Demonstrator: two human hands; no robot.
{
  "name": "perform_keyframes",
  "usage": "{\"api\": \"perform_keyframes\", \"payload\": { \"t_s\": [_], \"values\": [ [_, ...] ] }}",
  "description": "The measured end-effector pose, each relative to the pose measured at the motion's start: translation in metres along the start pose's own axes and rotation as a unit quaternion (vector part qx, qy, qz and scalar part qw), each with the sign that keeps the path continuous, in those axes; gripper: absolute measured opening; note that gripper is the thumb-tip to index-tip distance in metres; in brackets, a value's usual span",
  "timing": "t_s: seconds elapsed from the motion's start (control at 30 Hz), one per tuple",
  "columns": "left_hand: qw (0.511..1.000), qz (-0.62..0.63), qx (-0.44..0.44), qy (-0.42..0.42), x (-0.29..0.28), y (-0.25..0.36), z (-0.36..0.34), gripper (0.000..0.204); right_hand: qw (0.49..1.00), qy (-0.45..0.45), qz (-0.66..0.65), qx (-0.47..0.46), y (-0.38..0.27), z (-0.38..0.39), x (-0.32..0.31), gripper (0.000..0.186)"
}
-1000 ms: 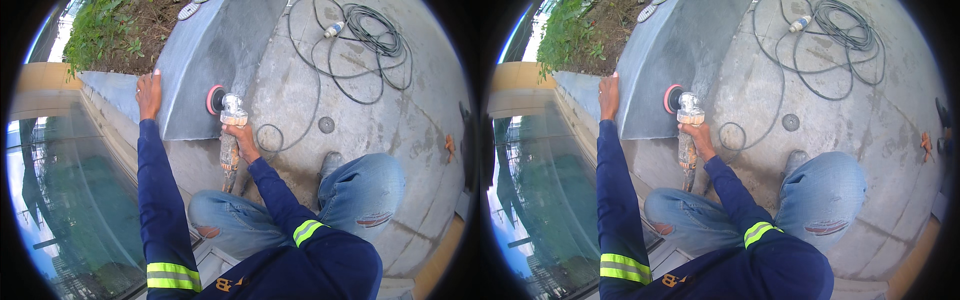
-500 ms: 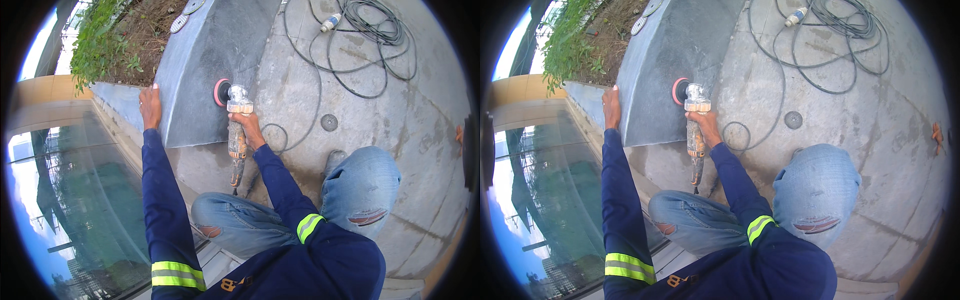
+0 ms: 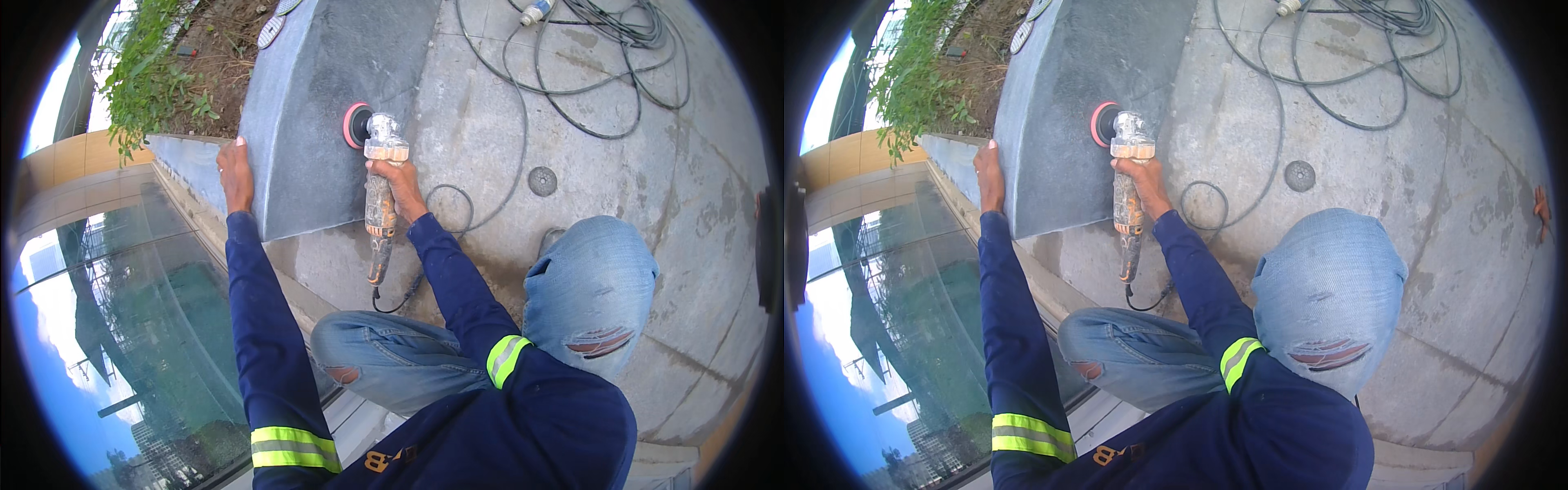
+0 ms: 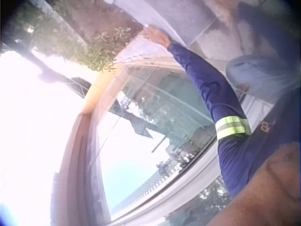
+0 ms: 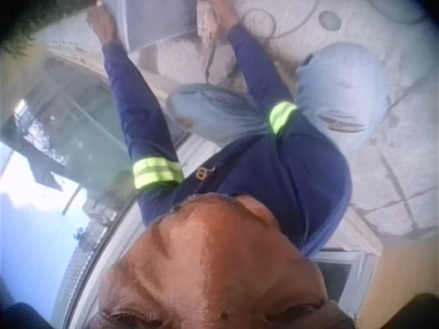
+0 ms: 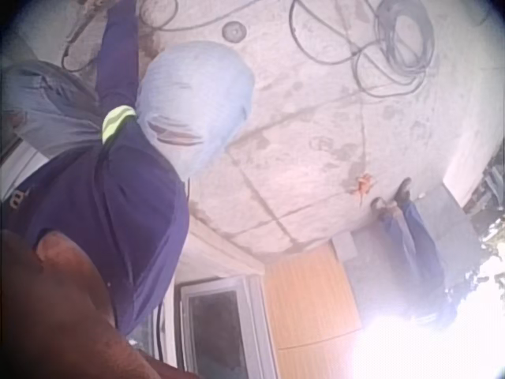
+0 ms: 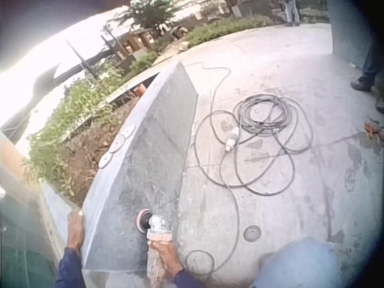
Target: The person uses an angle grinder with a polishing pad to smooth the edge of a concrete planter. They hold the tool with both hands and move it along the curved edge while kneeling.
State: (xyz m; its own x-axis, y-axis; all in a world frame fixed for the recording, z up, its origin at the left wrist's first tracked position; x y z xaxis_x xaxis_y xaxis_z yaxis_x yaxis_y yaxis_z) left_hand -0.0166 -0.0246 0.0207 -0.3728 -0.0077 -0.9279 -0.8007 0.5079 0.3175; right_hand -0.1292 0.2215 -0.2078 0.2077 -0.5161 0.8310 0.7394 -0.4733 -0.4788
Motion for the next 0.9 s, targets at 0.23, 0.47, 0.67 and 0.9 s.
{"api": "perform_keyframes", "payload": {
  "t_s": [0.23, 0.47, 0.67, 0.9],
  "values": [
    [0.999, 0.036, -0.018, 0.009, -0.002, 0.001, 0.003, 0.067, 0.999, -0.011, 0.034, 0.027, 0.034, 0.052, -0.005, 0.04],
    [1.0, 0.011, -0.023, 0.014, -0.007, -0.002, 0.008, 0.068, 0.993, -0.067, 0.085, -0.048, -0.005, 0.051, 0.04, 0.042],
    [1.0, -0.019, 0.009, -0.001, 0.002, 0.002, 0.0, 0.069, 0.999, -0.029, 0.04, -0.011, -0.021, -0.008, 0.017, 0.038],
    [0.999, -0.045, 0.003, 0.007, -0.001, -0.01, -0.004, 0.07, 0.999, -0.03, 0.033, 0.026, 0.008, 0.033, 0.004, 0.039]
  ]
}}
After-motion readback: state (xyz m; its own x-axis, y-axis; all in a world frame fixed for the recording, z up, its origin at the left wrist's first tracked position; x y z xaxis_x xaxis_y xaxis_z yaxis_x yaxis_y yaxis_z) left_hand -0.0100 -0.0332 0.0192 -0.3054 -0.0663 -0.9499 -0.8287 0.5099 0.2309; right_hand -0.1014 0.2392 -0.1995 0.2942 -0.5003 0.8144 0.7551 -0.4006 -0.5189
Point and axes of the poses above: each hand's wrist, its own z-axis away from the middle knuckle, its own x-axis out of the palm, y = z × x, the point moved 4 cm from there along -z, towards the middle knuckle, and after that the axes turned 6 degrees about -x, right-handed, at the moved point
